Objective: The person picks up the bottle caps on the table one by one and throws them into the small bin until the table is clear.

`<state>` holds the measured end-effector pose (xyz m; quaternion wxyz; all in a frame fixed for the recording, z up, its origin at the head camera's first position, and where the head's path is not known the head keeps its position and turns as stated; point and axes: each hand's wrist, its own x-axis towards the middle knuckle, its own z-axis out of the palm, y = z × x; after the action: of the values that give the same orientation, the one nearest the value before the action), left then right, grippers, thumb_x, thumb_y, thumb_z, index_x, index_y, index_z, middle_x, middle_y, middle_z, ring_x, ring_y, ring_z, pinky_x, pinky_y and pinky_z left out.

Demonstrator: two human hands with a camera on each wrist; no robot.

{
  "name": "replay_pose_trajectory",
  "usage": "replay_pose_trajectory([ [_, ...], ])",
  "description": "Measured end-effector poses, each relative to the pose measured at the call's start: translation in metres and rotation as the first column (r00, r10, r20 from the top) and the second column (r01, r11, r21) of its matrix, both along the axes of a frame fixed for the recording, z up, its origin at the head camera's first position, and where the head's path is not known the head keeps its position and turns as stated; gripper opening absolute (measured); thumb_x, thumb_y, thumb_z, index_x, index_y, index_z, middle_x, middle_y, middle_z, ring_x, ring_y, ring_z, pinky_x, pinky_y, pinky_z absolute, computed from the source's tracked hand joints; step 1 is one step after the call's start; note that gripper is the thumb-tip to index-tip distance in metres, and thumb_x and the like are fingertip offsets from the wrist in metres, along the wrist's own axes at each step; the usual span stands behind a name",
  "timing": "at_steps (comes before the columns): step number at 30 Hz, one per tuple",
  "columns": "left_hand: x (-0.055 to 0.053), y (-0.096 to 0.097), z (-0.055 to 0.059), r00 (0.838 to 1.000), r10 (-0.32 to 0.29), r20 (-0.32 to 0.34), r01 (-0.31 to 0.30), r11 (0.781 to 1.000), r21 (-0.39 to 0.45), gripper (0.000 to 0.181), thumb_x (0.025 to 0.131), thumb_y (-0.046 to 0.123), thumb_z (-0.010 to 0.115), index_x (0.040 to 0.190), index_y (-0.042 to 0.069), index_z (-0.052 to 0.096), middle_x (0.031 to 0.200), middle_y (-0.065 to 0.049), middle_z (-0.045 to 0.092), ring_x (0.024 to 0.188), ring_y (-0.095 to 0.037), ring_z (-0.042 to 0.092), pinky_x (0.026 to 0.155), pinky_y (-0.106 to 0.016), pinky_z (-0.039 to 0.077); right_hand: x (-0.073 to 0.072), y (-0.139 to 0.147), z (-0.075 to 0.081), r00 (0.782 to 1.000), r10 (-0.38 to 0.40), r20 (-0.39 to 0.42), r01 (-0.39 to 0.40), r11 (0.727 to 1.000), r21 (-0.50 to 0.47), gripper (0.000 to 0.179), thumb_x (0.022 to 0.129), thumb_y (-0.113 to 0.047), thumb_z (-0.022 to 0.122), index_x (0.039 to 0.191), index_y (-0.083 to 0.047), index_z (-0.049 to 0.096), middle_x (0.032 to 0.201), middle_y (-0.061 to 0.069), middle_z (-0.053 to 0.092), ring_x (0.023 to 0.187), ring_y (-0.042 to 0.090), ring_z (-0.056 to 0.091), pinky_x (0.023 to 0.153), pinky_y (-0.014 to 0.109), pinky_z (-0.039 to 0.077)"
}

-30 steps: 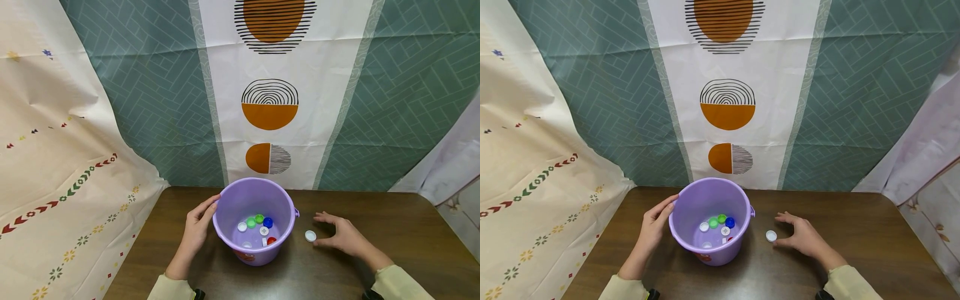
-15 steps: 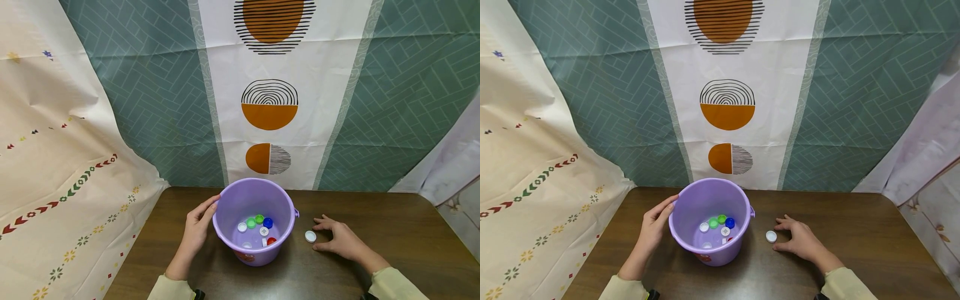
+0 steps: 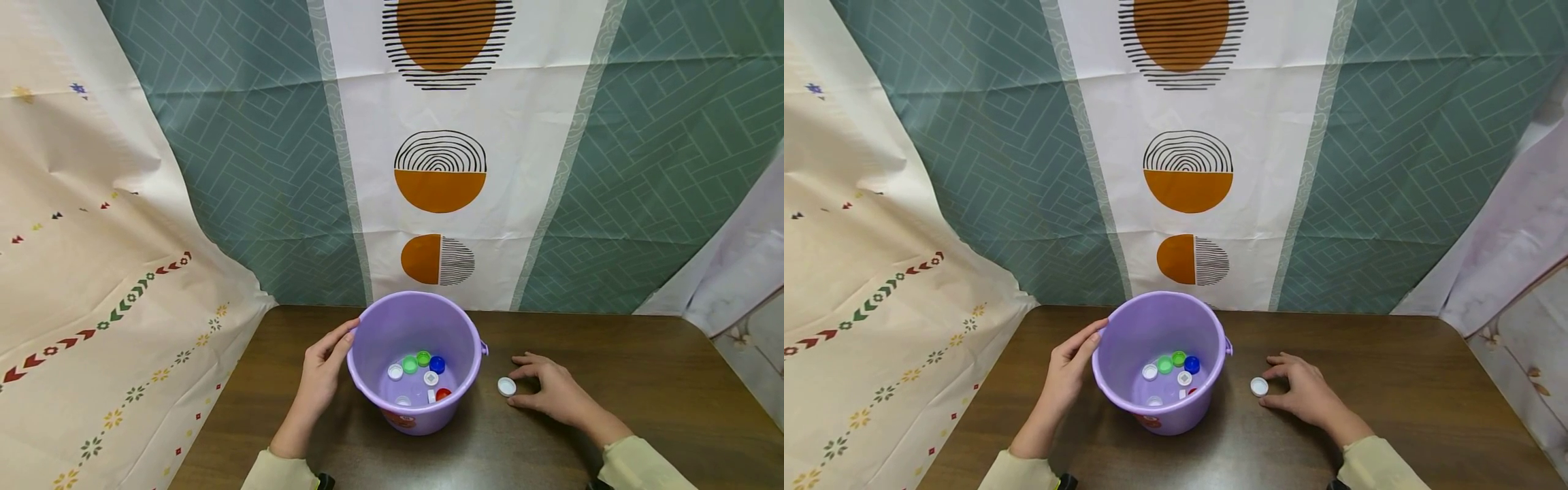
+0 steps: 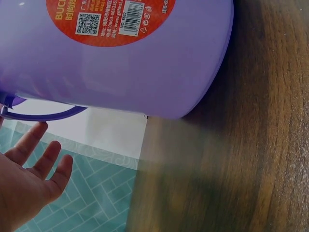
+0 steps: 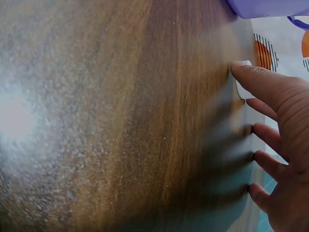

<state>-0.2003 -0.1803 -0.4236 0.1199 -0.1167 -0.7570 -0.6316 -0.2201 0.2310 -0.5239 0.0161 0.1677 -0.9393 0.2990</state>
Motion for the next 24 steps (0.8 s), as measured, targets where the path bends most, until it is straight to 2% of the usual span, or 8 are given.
replay_pose_trajectory([
  [5, -0.001, -0.001, -0.003, 1.0, -0.008, 0.002, 0.008, 1.0, 0.022, 0.031, 0.094, 0.016, 0.055, 0.123, 0.007, 0.061, 0.124, -0.01, 0.062, 0.114, -0.018, 0.06, 0.092, -0.021, 0.049, 0.001, -0.003, -0.001, 1.0, -0.018, -0.021, 0.018, 1.0, 0.024, 0.034, 0.064, -0.049, 0.081, 0.092, -0.033, 0.071, 0.127, 0.004, 0.059, 0.127, 0.035, 0.045, 0.094, 0.067, 0.03],
  [11, -0.013, -0.007, -0.025, 1.0, -0.008, -0.028, 0.008, 1.0, 0.027, 0.029, 0.095, 0.021, 0.055, 0.123, 0.018, 0.062, 0.124, -0.001, 0.063, 0.113, -0.013, 0.06, 0.092, -0.021, 0.048, 0.001, -0.005, -0.003, 0.999, -0.046, -0.011, 0.047, 0.998, 0.037, 0.031, 0.065, -0.051, 0.08, 0.09, -0.037, 0.07, 0.122, 0.001, 0.058, 0.12, 0.031, 0.046, 0.092, 0.062, 0.03],
  [13, -0.015, -0.008, -0.028, 0.999, -0.009, -0.036, 0.009, 1.0, 0.02, 0.03, 0.095, 0.019, 0.054, 0.124, 0.017, 0.062, 0.125, -0.003, 0.063, 0.114, -0.012, 0.06, 0.092, -0.021, 0.048, 0.001, -0.005, -0.003, 0.999, -0.051, -0.012, 0.051, 0.998, 0.041, 0.029, 0.065, -0.051, 0.08, 0.089, -0.038, 0.069, 0.119, 0.0, 0.058, 0.119, 0.03, 0.046, 0.091, 0.061, 0.03],
  [16, -0.01, -0.006, -0.018, 1.0, -0.012, -0.021, 0.013, 1.0, 0.023, 0.03, 0.095, 0.017, 0.054, 0.124, 0.014, 0.062, 0.125, -0.005, 0.063, 0.114, -0.013, 0.059, 0.092, -0.02, 0.048, 0.001, -0.006, -0.003, 0.998, -0.054, -0.012, 0.054, 0.998, 0.044, 0.028, 0.065, -0.051, 0.08, 0.088, -0.039, 0.069, 0.115, -0.002, 0.058, 0.116, 0.028, 0.046, 0.09, 0.059, 0.031],
  [20, -0.002, -0.002, -0.004, 1.0, -0.009, 0.006, 0.009, 1.0, 0.022, 0.031, 0.094, 0.017, 0.055, 0.124, 0.009, 0.061, 0.125, -0.008, 0.063, 0.114, -0.017, 0.06, 0.093, -0.021, 0.048, 0.001, -0.006, -0.002, 0.998, -0.042, -0.044, 0.044, 0.998, 0.041, 0.028, 0.064, -0.048, 0.081, 0.088, -0.037, 0.069, 0.101, -0.011, 0.06, 0.104, 0.019, 0.052, 0.087, 0.053, 0.037],
  [24, -0.001, -0.001, -0.001, 1.0, -0.004, 0.011, 0.004, 1.0, 0.009, 0.032, 0.095, 0.017, 0.055, 0.124, 0.005, 0.06, 0.125, -0.011, 0.062, 0.114, -0.018, 0.06, 0.092, -0.02, 0.048, 0.001, -0.004, -0.001, 0.997, -0.034, -0.065, 0.035, 0.999, 0.025, 0.03, 0.064, -0.045, 0.082, 0.089, -0.034, 0.07, 0.089, -0.02, 0.061, 0.092, 0.01, 0.057, 0.083, 0.04, 0.045],
])
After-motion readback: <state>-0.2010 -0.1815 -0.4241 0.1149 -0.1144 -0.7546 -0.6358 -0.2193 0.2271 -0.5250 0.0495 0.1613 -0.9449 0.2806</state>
